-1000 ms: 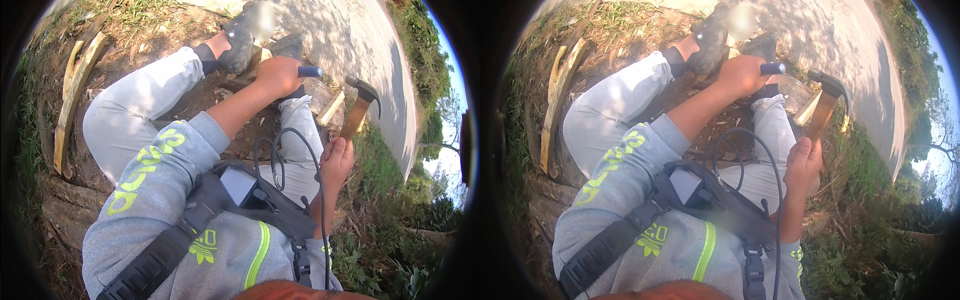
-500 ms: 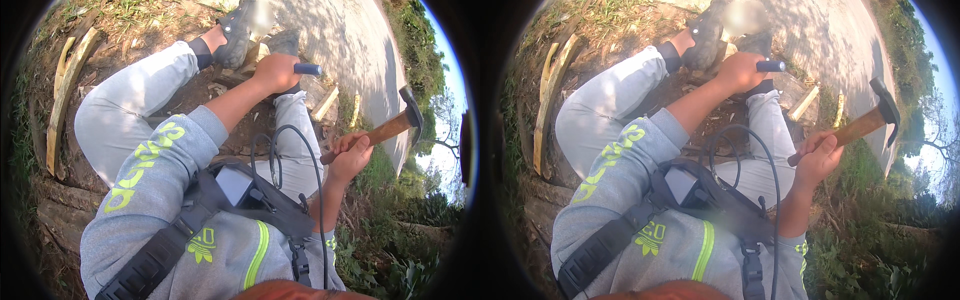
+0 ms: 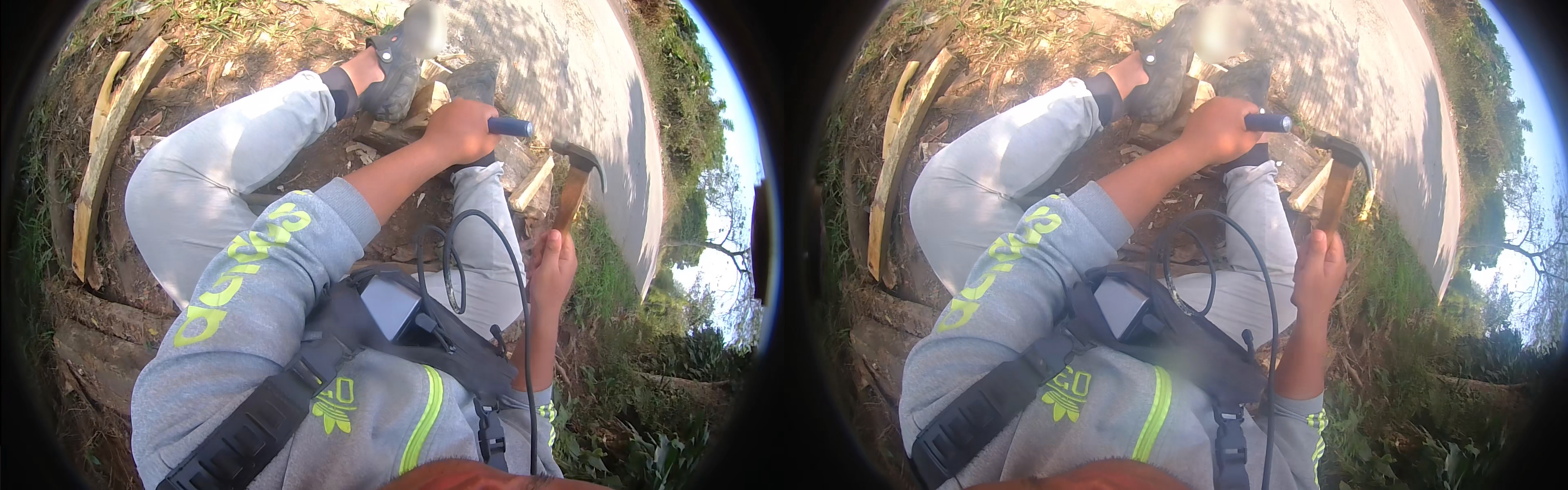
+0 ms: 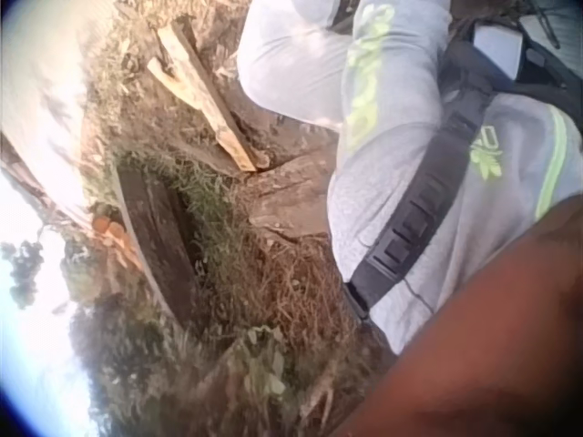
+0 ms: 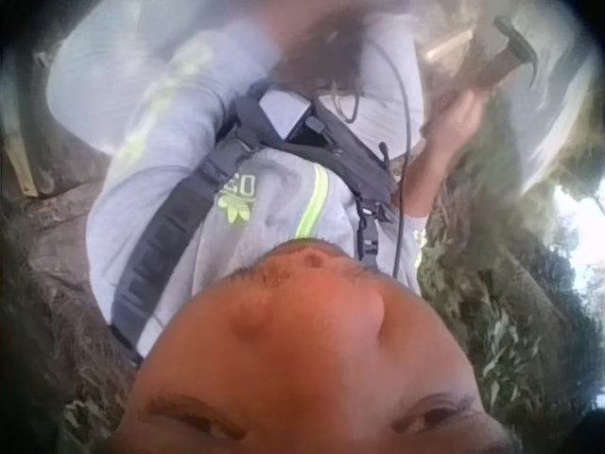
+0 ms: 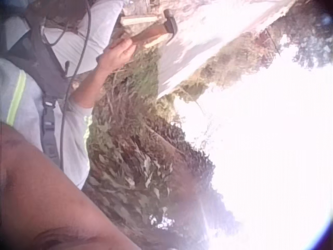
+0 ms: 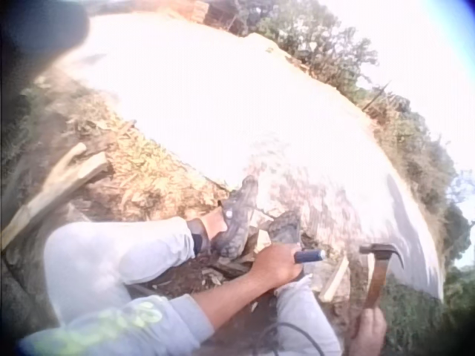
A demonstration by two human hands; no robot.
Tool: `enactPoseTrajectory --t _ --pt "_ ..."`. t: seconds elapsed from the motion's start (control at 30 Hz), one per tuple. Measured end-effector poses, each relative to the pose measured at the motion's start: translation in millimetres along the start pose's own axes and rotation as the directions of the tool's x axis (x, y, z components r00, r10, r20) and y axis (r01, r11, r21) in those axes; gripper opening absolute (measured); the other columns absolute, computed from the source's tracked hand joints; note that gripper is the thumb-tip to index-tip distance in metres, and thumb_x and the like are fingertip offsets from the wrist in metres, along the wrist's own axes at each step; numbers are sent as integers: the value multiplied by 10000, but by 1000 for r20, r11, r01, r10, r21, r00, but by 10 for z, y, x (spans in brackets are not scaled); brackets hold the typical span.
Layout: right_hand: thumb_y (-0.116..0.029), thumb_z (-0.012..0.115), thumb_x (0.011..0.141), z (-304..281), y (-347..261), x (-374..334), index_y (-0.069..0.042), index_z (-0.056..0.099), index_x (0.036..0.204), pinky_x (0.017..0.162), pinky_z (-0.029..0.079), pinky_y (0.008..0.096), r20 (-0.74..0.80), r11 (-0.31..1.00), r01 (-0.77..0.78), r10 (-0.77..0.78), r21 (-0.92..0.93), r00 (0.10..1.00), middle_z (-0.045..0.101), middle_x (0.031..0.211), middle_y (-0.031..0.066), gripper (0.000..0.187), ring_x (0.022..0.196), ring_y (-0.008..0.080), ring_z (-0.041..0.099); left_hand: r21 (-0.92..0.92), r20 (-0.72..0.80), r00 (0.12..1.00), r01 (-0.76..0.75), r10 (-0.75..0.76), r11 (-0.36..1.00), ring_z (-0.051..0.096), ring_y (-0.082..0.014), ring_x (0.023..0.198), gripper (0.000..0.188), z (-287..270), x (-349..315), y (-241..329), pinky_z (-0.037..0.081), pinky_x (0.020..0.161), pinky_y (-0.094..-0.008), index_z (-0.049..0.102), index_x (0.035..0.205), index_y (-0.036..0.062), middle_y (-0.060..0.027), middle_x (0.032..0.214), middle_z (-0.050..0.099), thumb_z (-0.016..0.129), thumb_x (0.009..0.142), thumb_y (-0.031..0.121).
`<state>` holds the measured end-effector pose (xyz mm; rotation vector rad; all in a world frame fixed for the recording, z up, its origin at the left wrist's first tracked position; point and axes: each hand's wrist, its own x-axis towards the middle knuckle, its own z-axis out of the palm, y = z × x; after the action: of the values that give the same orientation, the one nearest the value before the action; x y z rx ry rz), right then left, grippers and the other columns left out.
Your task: The person uses a hammer to strike a handheld tool against a wood log while sitting on the ground.
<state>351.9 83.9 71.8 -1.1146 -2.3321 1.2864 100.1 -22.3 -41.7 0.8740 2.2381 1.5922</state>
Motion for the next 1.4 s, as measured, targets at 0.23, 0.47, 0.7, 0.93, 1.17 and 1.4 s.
enactPoseTrajectory --t 0.23,0.47,0.7,0.93,1.17,1.4 --pt "-357 463 1138 205 -208 -34 -89 503 957 444 341 242 -87 991 102 -95 85 992 431 641 -24 326 493 66 391 25 -32 999 -8 9 1000 704 -379 887 221 68 -31 -32 553 779 -485 746 936 109 -142 883 733 727 842 308" --pt "-377 469 1132 183 -404 -26 -80 524 984 471 360 248 -270 933 255 -184 255 945 453 678 -20 336 527 82 422 30 -20 1000 21 -21 999 708 -375 914 188 49 -56 -16 555 794 -493 743 936 124 -127 902 738 693 846 281" --pt "-347 483 1137 124 -492 -27 -75 496 974 495 382 261 -123 977 168 -152 134 981 449 683 -25 317 543 74 429 15 -2 1000 20 -20 1000 709 -379 929 200 -33 -38 -1 558 808 -495 748 952 114 -134 933 742 708 841 276" --pt "-318 483 1126 2 -207 32 -88 524 928 494 373 251 -65 1000 4 -4 -7 998 484 673 -38 306 547 57 448 5 -69 997 -13 14 1000 709 -378 916 209 64 -60 -91 556 789 -490 748 945 117 -147 897 739 718 836 292" --pt "-340 459 1139 189 -123 -26 -85 518 963 477 360 254 13 975 91 -91 -201 996 448 668 -32 315 527 62 419 -2 -27 1000 12 -12 1000 715 -378 908 241 89 -34 -32 560 783 -479 765 981 117 -142 927 750 723 840 307" --pt "-318 471 1130 362 -264 -103 -67 519 1033 498 380 256 -266 890 357 -285 282 921 473 675 -29 273 550 56 450 7 19 997 79 -80 997 718 -368 938 273 48 -45 -34 561 806 -472 766 1005 108 -135 949 756 749 838 322"
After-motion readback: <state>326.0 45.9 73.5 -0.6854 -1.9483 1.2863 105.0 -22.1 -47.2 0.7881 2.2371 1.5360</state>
